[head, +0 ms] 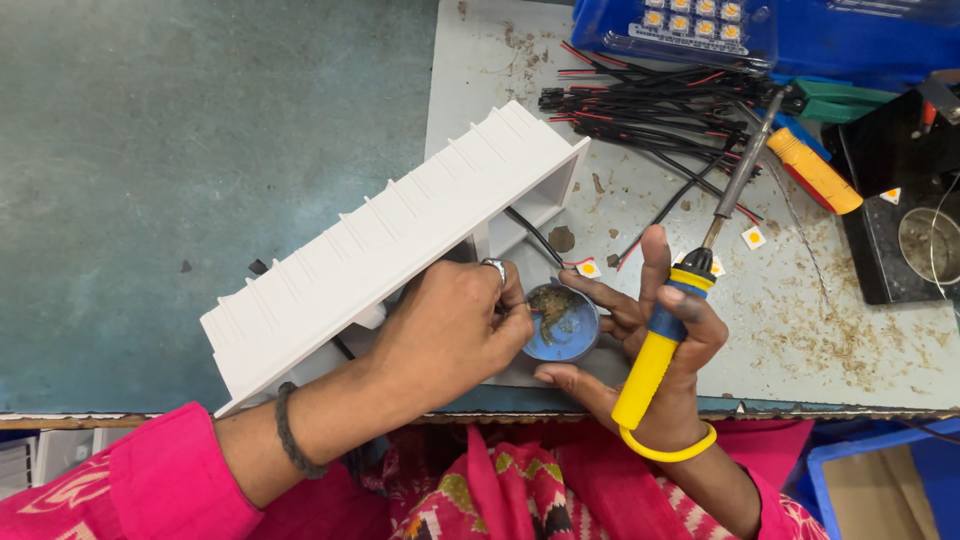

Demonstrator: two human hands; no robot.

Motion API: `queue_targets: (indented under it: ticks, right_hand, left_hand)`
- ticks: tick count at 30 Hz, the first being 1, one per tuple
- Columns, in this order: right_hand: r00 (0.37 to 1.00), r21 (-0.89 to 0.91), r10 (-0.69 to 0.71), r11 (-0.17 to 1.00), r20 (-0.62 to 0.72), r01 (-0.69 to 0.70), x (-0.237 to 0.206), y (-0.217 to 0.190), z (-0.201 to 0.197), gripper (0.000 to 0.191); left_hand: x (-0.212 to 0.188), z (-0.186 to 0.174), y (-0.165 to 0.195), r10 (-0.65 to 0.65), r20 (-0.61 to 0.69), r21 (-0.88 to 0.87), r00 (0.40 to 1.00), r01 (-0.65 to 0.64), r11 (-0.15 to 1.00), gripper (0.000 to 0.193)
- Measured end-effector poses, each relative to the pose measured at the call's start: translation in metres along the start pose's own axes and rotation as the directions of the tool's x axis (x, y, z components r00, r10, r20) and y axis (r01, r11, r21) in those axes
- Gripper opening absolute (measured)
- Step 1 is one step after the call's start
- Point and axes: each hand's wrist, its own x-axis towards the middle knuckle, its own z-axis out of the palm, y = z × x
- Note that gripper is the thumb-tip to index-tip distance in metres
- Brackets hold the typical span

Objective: The person solders wires onto small LED chip components at a workbench using a soldering iron, dipping the wire ends in flux from a blue cup before soldering. Finished wired LED assemblies are placed into a blue crate holding similar white fixture units.

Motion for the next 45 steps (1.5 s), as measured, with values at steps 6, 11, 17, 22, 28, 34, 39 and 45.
queue_targets:
  ticks: [6,11,17,22,28,34,39,45]
  right_hand:
    - [1.0,0.001,0.002,1.0,-0.002,-0.002,-0.0017,0.0016,0.0009,0.102]
    - [1.0,0.014,0.011,1.0,-0.002,-0.011,-0.0022,0.0019,0.001,0.101]
    - [1.0,0.032,0.021,0.999,-0.014,-0.02,-0.0009,0.0011,0.0018,0.101]
    - [1.0,0.043,0.023,0.999,-0.019,-0.022,-0.0001,-0.0007,0.0017,0.101]
    - [1.0,0.049,0.018,0.999,-0.015,-0.017,0.0006,-0.001,0.0019,0.101]
    - [1.0,0.048,0.027,0.998,-0.003,-0.027,-0.0008,-0.0011,0.0015,0.101]
    - [1.0,0.046,0.026,0.999,0.005,-0.026,-0.0015,-0.0009,0.0015,0.101]
    - [0.999,0.045,0.036,0.998,-0.011,-0.036,0.0004,-0.0023,0.0028,0.1]
  left_hand:
    - [0.0004,0.0028,-0.0027,-0.006,0.001,0.015,1.0,0.006,1.0,0.019]
    - [-0.0004,0.0036,-0.0054,0.044,-0.041,0.015,0.998,-0.043,0.999,0.018]
    - [-0.0034,0.0018,-0.0045,-0.006,-0.034,-0.06,0.999,0.004,0.998,0.017]
    - [-0.0044,0.0008,-0.0043,-0.007,-0.032,-0.087,0.999,0.004,0.996,0.017]
    - [-0.0027,0.0017,-0.0045,-0.018,-0.037,-0.063,0.999,0.015,0.998,0.016]
    - [-0.0005,0.0037,-0.0058,0.002,-0.05,-0.046,0.999,-0.004,0.999,0.016]
    - [0.0001,0.0046,-0.0066,0.013,-0.053,-0.037,0.998,-0.015,0.999,0.016]
    - [-0.0016,0.0028,-0.0047,-0.023,-0.038,-0.063,0.999,0.02,0.998,0.015]
